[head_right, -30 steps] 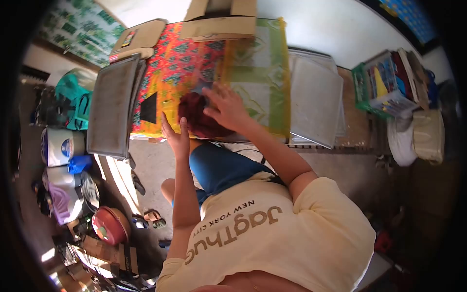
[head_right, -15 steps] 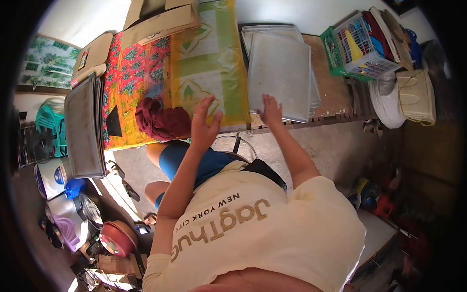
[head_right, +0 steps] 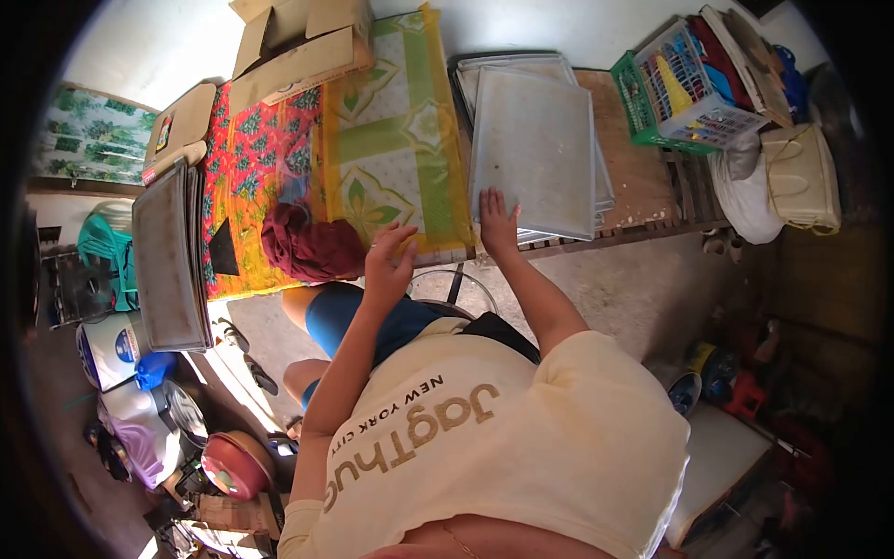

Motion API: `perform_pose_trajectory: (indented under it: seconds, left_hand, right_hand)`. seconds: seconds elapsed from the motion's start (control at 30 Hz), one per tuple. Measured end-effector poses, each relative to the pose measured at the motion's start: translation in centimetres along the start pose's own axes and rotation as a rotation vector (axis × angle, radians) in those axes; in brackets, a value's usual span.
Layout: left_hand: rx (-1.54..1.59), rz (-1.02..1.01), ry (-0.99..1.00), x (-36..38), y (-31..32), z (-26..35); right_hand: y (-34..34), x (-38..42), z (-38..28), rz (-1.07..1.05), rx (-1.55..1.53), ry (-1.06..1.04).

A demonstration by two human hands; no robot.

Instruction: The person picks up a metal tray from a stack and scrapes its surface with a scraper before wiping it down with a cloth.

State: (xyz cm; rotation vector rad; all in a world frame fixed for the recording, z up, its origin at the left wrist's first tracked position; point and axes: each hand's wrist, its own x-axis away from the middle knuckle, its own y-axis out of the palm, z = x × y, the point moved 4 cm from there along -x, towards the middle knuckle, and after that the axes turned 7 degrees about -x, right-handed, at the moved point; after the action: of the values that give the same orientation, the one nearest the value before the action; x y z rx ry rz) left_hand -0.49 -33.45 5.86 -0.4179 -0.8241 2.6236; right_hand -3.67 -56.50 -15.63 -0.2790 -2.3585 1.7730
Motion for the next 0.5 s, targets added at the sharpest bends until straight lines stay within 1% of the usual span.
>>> perform_pose_trajectory:
  seconds: [0.13,0.33,0.43,0.5]
  left_hand:
    - [0.006,-0.055,0.065,0.0,1.6,1.0]
    - [-0.017,-0.132,0.155,-1.2,2.2,2.5]
    - [0.084,-0.227,0.103,-2.3,1.9,3.7]
    - [0.067,-0.302,0.044,-3.0,2.1,4.5]
  right_hand:
    - [-3.7,0.0,-0.1,0.014,0.004,0.007]
    - [-11.0,-2.1,-1.1,0.089,-0.140,0.081]
    - [-17.2,-3.1,-2.5,0.173,-0.205,0.114]
    - [-22.2,-3.5,-4.2,0.220,-0.235,0.099]
